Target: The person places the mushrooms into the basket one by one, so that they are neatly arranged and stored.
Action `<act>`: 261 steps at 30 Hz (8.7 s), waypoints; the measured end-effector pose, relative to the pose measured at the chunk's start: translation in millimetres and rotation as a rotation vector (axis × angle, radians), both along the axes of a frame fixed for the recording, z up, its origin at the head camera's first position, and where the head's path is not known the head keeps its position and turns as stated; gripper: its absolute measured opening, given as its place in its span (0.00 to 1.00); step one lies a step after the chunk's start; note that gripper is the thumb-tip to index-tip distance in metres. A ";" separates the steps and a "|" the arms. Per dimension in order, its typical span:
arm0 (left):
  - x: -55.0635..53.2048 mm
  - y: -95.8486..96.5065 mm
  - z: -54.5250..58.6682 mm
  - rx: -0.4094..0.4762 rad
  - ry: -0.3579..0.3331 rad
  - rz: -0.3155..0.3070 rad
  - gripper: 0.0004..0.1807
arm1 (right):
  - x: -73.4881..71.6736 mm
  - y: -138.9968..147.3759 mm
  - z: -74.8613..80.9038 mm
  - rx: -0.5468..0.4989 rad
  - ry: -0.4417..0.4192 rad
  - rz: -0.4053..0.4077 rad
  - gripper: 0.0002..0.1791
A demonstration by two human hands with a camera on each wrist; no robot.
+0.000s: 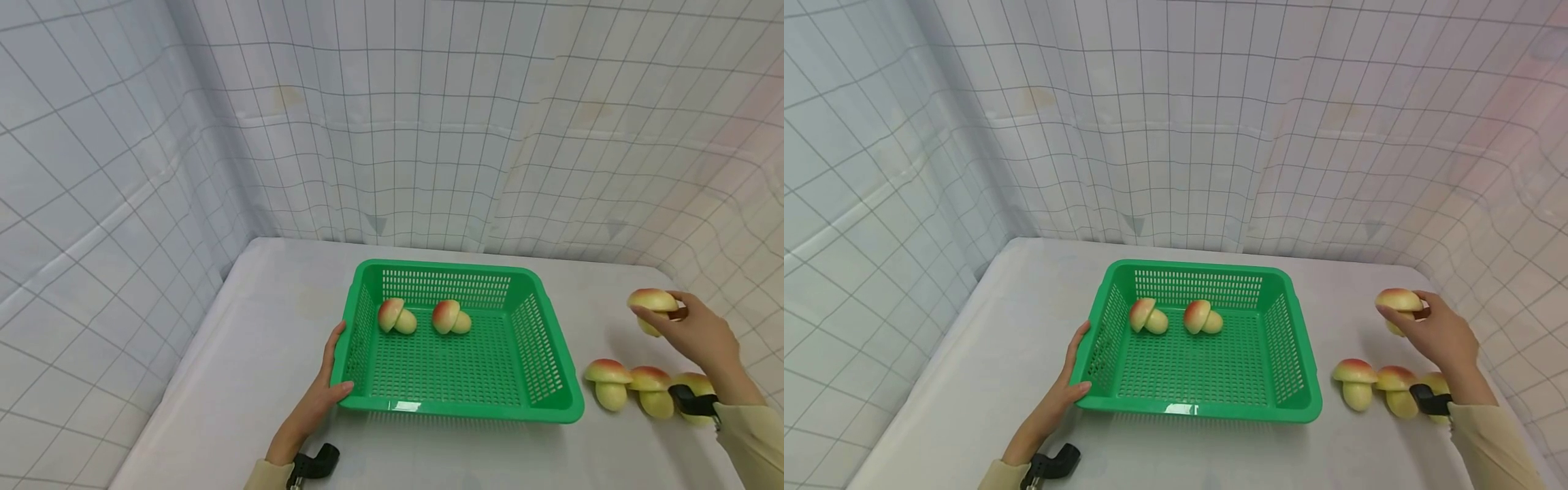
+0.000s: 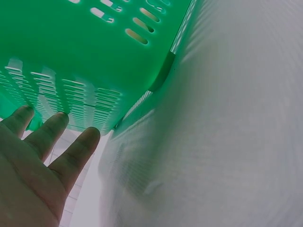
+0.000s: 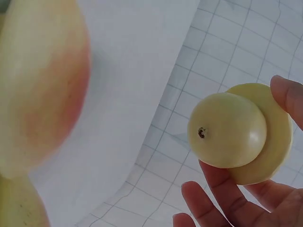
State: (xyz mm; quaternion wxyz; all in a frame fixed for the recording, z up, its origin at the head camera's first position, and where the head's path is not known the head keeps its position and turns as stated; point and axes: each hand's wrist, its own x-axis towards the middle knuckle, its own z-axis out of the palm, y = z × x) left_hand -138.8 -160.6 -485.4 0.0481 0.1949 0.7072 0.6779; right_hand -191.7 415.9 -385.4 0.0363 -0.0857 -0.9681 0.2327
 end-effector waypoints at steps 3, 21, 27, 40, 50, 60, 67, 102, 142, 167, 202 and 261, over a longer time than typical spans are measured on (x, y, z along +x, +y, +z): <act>-0.1 -0.1 -0.2 0.004 -0.012 0.002 0.46 | 0.4 -7.2 3.4 0.002 0.023 0.010 0.51; -1.3 -0.4 -1.3 0.002 -0.010 0.002 0.45 | 3.2 -57.1 23.0 0.003 0.163 0.103 0.42; -0.8 -0.4 -1.5 0.001 -0.010 0.001 0.45 | 6.5 -72.2 27.0 -0.009 0.178 0.121 0.39; -0.8 -0.4 -1.5 0.000 -0.004 0.006 0.45 | 9.2 -101.6 33.8 -0.018 0.191 0.217 0.37; -1.2 -0.2 -0.7 0.004 0.001 -0.002 0.46 | 10.4 -116.6 32.4 0.008 0.216 0.279 0.36; -0.7 -0.4 -0.3 0.011 -0.002 -0.007 0.46 | 11.1 -127.2 33.4 0.018 0.219 0.323 0.35; -0.8 -0.4 0.2 0.010 0.004 -0.007 0.46 | 8.0 -133.4 36.6 0.028 0.226 0.356 0.34; -2.4 -0.9 0.7 0.005 -0.008 0.000 0.46 | -50.2 -182.0 44.2 0.085 -0.061 0.604 0.32; -1.4 0.2 0.0 -0.004 -0.007 0.013 0.46 | -81.0 -209.7 8.8 0.348 -0.273 0.703 0.35; -0.6 1.8 0.4 -0.022 -0.043 0.026 0.46 | -80.0 -216.0 -6.2 0.267 -0.301 0.687 0.35; -1.0 0.2 -1.3 -0.013 -0.024 0.010 0.46 | -55.9 -192.1 33.8 0.129 -0.134 0.646 0.37; -1.7 0.3 1.8 -0.001 -0.011 0.003 0.46 | 57.7 -47.4 -73.3 0.248 0.228 0.283 0.32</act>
